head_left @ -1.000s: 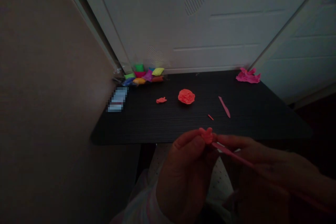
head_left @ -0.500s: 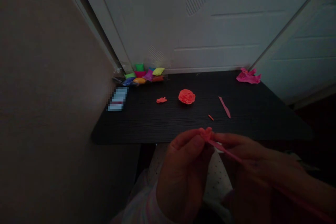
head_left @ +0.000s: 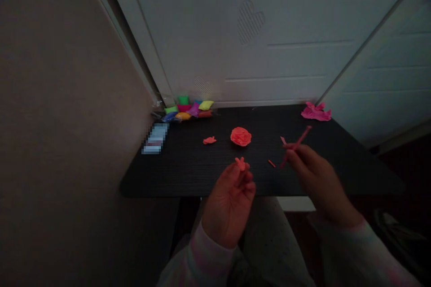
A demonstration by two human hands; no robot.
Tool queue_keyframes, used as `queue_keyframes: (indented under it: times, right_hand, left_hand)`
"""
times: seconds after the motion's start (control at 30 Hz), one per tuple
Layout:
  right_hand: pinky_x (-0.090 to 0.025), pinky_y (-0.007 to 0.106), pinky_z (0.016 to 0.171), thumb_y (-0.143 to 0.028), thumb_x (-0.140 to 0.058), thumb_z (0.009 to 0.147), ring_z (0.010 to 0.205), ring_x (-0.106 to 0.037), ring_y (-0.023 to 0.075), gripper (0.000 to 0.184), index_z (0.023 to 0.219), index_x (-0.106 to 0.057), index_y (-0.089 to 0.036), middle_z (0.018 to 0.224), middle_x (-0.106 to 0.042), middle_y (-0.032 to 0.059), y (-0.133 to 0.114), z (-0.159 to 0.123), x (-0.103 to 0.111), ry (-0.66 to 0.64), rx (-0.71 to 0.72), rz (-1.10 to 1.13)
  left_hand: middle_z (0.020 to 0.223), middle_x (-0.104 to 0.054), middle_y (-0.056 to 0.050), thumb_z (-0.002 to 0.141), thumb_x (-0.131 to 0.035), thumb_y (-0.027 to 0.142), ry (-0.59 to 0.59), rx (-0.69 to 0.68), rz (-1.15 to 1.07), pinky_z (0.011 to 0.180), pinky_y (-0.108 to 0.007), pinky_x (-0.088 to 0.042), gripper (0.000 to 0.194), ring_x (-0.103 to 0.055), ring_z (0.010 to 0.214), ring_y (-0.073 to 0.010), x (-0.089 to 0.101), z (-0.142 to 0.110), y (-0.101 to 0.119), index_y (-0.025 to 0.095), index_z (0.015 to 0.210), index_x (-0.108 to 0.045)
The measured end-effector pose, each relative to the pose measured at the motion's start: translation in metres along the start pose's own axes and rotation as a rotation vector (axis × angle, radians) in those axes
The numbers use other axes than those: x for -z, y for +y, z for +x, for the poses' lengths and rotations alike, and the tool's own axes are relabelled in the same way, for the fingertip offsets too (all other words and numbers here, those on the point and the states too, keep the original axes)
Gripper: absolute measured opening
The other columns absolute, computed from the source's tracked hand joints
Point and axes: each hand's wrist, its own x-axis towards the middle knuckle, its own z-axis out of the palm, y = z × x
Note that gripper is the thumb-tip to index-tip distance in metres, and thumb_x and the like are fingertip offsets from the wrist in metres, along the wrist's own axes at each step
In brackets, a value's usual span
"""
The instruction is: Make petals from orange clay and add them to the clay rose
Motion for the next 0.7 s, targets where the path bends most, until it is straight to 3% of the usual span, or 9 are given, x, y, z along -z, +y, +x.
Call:
queue_keyframes:
  times: [0.1,0.23,0.53,0.7]
  right_hand:
    - [-0.044,0.026,0.061,-0.026,-0.037,0.086,0.07,-0.062,0.0173,0.026,0.102,-0.055,-0.017,0.085,-0.066,0.0064,0.021,0.025,-0.014,-0.258,0.017,-0.341]
    - [-0.041,0.029,0.063,-0.021,-0.042,0.083,0.073,-0.063,0.0216,0.021,0.087,-0.061,-0.016,0.082,-0.067,0.0083,0.034,0.042,-0.035,-0.387,0.064,-0.456]
    - [-0.04,0.025,0.058,-0.023,-0.039,0.085,0.067,-0.062,0.0179,0.024,0.077,-0.06,-0.016,0.076,-0.066,0.0072,0.045,0.047,-0.041,-0.443,0.04,-0.504]
    - [-0.042,0.028,0.064,-0.022,-0.041,0.084,0.073,-0.062,0.0193,0.022,0.082,-0.061,-0.015,0.081,-0.065,0.0089,0.05,0.05,-0.041,-0.419,0.039,-0.471]
  left_hand:
    - [0.07,-0.066,-0.003,0.068,-0.063,0.008,0.039,-0.01,0.044,0.052,-0.015,-0.045,0.006,-0.059,0.063,-0.0096,0.002,0.004,0.0,0.012,0.069,-0.067]
    - [0.069,-0.066,-0.004,0.071,-0.06,0.007,0.093,-0.061,0.087,0.051,-0.016,-0.045,0.009,-0.059,0.062,-0.0094,0.001,0.008,0.003,0.011,0.067,-0.067]
    - [0.069,-0.066,-0.005,0.073,-0.059,0.007,0.125,-0.062,0.085,0.051,-0.016,-0.046,0.01,-0.059,0.062,-0.0102,-0.001,0.024,0.004,0.011,0.068,-0.067]
    - [0.068,-0.065,-0.004,0.075,-0.056,0.007,0.152,-0.046,0.089,0.051,-0.016,-0.046,0.013,-0.059,0.061,-0.0097,-0.001,0.039,0.003,0.011,0.067,-0.066]
